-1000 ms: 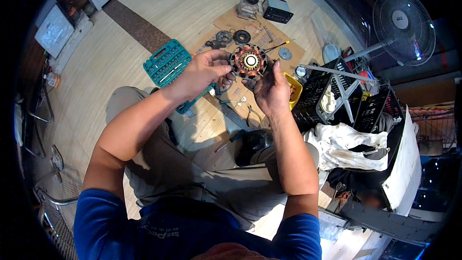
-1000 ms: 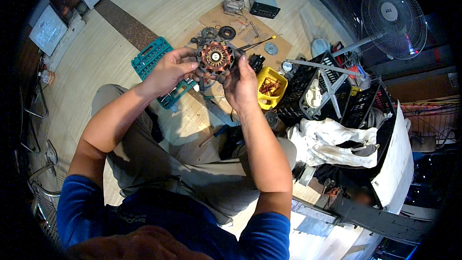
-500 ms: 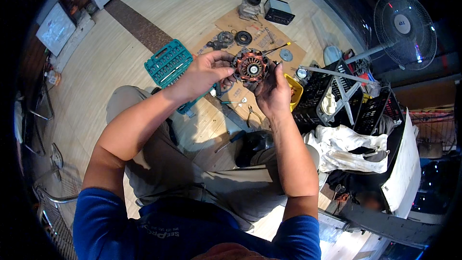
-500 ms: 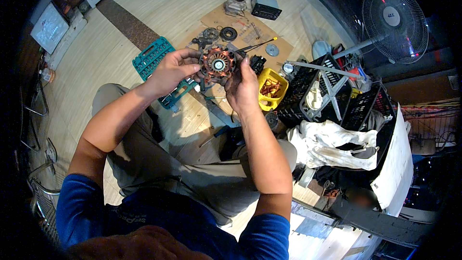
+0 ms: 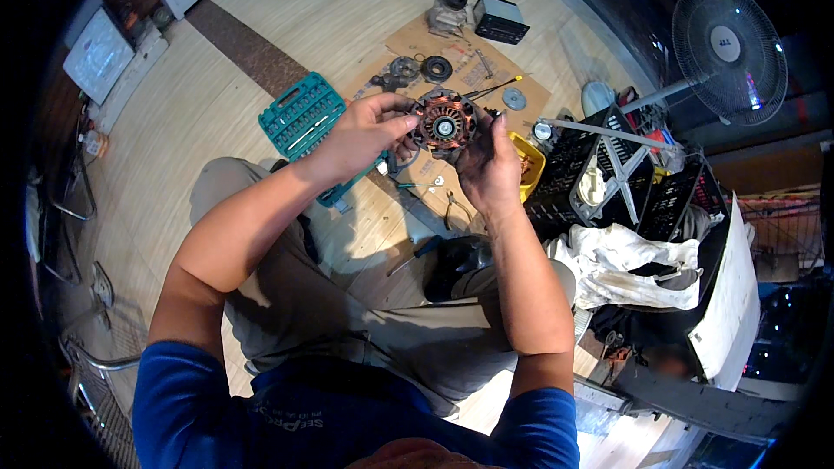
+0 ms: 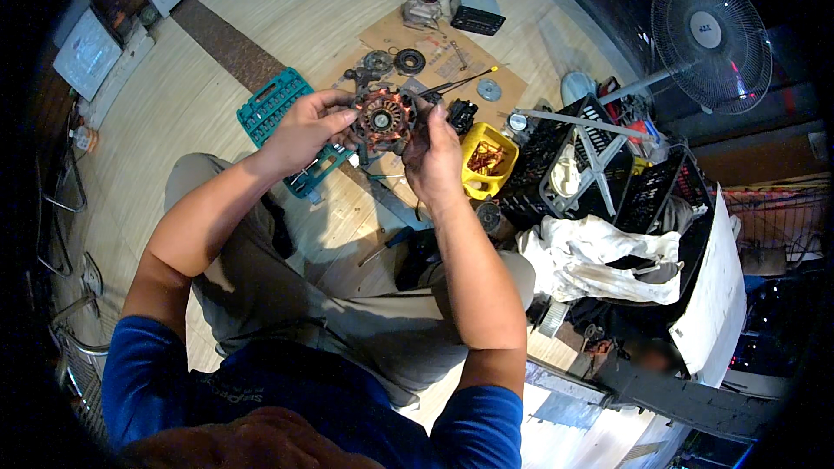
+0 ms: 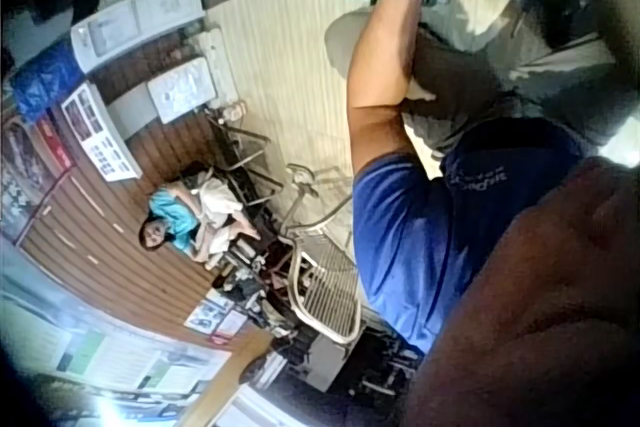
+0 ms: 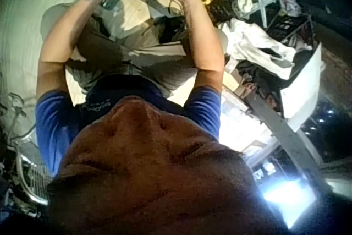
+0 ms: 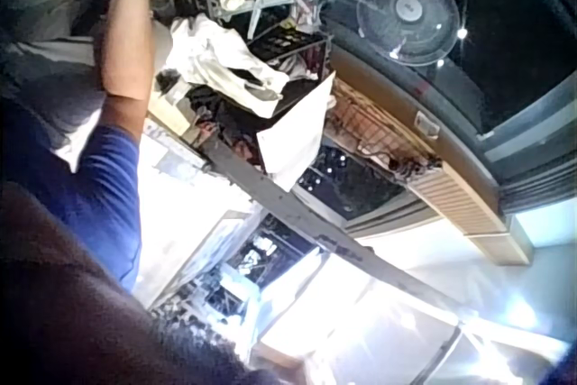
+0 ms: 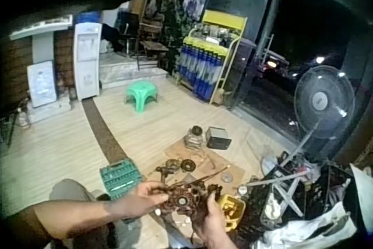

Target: The person manipulates the copper wiring of a disassembled fan motor by hand and with pliers, then twists the ends of two wires together.

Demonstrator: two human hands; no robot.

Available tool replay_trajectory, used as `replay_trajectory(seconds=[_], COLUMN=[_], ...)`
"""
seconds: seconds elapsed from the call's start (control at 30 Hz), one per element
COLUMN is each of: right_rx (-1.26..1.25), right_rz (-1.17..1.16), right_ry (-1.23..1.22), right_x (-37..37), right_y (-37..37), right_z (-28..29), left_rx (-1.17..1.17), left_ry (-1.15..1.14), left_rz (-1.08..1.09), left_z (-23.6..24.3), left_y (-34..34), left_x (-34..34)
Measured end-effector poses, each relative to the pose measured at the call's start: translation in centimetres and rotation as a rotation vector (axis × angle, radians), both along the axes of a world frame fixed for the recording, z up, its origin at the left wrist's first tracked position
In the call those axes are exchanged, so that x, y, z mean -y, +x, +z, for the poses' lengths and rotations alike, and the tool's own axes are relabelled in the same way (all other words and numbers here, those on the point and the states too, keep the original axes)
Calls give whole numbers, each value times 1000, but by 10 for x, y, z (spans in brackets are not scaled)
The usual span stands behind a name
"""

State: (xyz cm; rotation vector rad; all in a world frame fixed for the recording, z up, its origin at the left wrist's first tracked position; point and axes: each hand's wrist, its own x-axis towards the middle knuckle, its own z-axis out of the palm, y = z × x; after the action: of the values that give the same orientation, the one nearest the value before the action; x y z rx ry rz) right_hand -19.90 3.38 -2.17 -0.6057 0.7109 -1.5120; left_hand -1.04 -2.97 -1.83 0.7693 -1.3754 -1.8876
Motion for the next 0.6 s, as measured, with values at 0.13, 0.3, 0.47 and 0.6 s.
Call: replay_trajectory(seconds=[0.13,0.3,0.47,0.6], right_rx=[9,2,-10,1], right_rz=[37,42,52,35], right_ry=[-8,15,16,28], right_x=[0,-1,-2,-1], right_y=[-3,-4,-3,-2], right_z=[-3,-5,-3,-3], left_rx=[-1,19,38,38], left_ry=[-11,-6,-10,-25], left_rz=[32,26,20,10], left_z=[2,5,7,7], left_y=[-2,-1,0,1], left_x=[-2,-3,-3,-2])
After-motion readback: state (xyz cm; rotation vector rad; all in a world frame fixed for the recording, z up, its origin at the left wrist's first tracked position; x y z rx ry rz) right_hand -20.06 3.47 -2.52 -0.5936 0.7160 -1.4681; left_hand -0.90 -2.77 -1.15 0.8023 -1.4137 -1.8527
